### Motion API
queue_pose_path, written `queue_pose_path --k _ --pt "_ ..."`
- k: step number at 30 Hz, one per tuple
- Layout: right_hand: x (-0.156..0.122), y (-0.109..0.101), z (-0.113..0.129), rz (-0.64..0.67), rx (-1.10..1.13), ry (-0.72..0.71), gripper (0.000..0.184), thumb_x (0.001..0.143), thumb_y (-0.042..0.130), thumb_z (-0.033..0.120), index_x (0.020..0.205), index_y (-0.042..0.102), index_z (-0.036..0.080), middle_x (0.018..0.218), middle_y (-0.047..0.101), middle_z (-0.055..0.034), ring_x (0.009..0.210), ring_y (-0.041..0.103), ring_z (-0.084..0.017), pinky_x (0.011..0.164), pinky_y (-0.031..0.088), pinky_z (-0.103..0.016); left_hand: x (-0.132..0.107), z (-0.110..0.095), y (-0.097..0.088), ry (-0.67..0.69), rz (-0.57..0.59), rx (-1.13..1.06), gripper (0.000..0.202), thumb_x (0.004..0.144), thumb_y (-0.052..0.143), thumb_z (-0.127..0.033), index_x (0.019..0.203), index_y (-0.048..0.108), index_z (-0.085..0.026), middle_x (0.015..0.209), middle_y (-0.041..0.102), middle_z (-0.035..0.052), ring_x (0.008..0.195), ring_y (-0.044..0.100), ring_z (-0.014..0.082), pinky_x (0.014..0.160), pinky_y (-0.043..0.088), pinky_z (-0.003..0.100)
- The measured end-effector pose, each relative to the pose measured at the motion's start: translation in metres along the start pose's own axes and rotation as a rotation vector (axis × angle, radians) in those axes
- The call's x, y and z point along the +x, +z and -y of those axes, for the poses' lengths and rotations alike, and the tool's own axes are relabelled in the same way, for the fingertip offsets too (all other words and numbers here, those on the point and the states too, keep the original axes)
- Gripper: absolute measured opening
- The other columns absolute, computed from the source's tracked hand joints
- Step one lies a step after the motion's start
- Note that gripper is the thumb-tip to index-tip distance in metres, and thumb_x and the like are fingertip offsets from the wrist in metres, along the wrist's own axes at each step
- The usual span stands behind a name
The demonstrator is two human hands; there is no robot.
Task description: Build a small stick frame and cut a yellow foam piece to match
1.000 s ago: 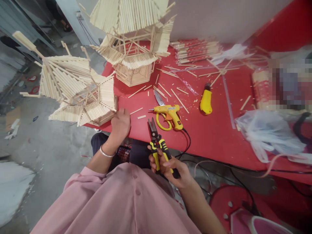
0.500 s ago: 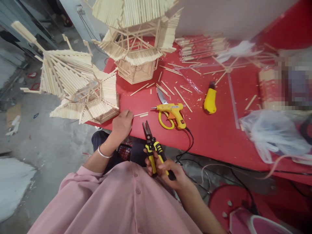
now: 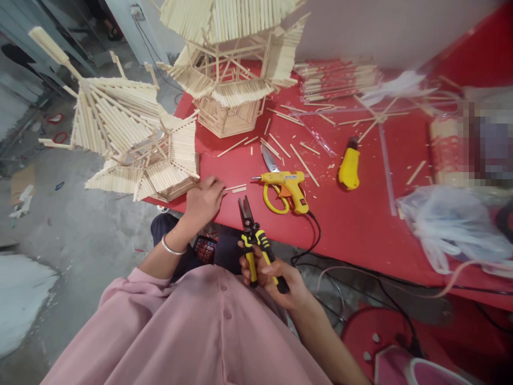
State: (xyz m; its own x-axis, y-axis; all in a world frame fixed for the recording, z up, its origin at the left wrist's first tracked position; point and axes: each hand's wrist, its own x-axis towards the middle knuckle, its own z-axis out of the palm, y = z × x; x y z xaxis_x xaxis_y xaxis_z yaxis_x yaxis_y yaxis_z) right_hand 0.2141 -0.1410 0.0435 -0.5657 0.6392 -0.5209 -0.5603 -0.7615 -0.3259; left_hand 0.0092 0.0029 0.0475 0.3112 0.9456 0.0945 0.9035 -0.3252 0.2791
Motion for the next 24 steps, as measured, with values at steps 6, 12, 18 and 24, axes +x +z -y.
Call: queue_pose_path --k 6,12,18,24 --pt "0.002 0.000 -0.001 -0.010 -0.023 -0.005 0.055 0.058 0.067 0.029 0.113 0.065 0.026 0.086 0.066 -0.0069 0.083 0.061 -0.025 0.074 0.051 -0.041 0.003 -0.003 0.004 -0.028 -0.007 -0.021 0.029 0.100 0.044 -0.034 0.098 0.069 -0.020 0.106 0.064 0.0083 0.088 0.062 0.0197 0.070 0.044 0.030" --pt "0.004 -0.002 -0.001 0.000 -0.020 -0.020 0.055 0.059 0.066 0.028 0.114 0.065 0.024 0.088 0.066 -0.0069 0.086 0.062 -0.025 0.075 0.052 -0.041 0.001 -0.003 0.005 -0.027 -0.034 -0.031 0.027 0.100 0.045 -0.033 0.096 0.068 -0.020 0.105 0.065 0.0078 0.086 0.062 0.0185 0.068 0.043 0.028" --pt "0.004 -0.001 0.000 0.009 -0.032 -0.017 0.052 0.059 0.067 0.028 0.111 0.065 0.025 0.090 0.066 -0.0067 0.086 0.062 -0.025 0.073 0.051 -0.040 0.001 -0.004 0.008 -0.036 -0.069 -0.015 0.027 0.100 0.045 -0.031 0.095 0.069 -0.020 0.104 0.067 0.0069 0.083 0.062 0.0175 0.066 0.041 0.028" --pt "0.008 -0.008 -0.007 -0.052 -0.096 -0.037 0.046 0.059 0.068 0.027 0.105 0.065 0.022 0.088 0.065 -0.0032 0.077 0.058 -0.018 0.072 0.047 -0.033 0.004 -0.002 0.015 -0.026 -0.107 -0.018 0.027 0.099 0.044 -0.028 0.087 0.066 -0.020 0.097 0.066 0.0090 0.094 0.059 0.0233 0.079 0.044 0.034"
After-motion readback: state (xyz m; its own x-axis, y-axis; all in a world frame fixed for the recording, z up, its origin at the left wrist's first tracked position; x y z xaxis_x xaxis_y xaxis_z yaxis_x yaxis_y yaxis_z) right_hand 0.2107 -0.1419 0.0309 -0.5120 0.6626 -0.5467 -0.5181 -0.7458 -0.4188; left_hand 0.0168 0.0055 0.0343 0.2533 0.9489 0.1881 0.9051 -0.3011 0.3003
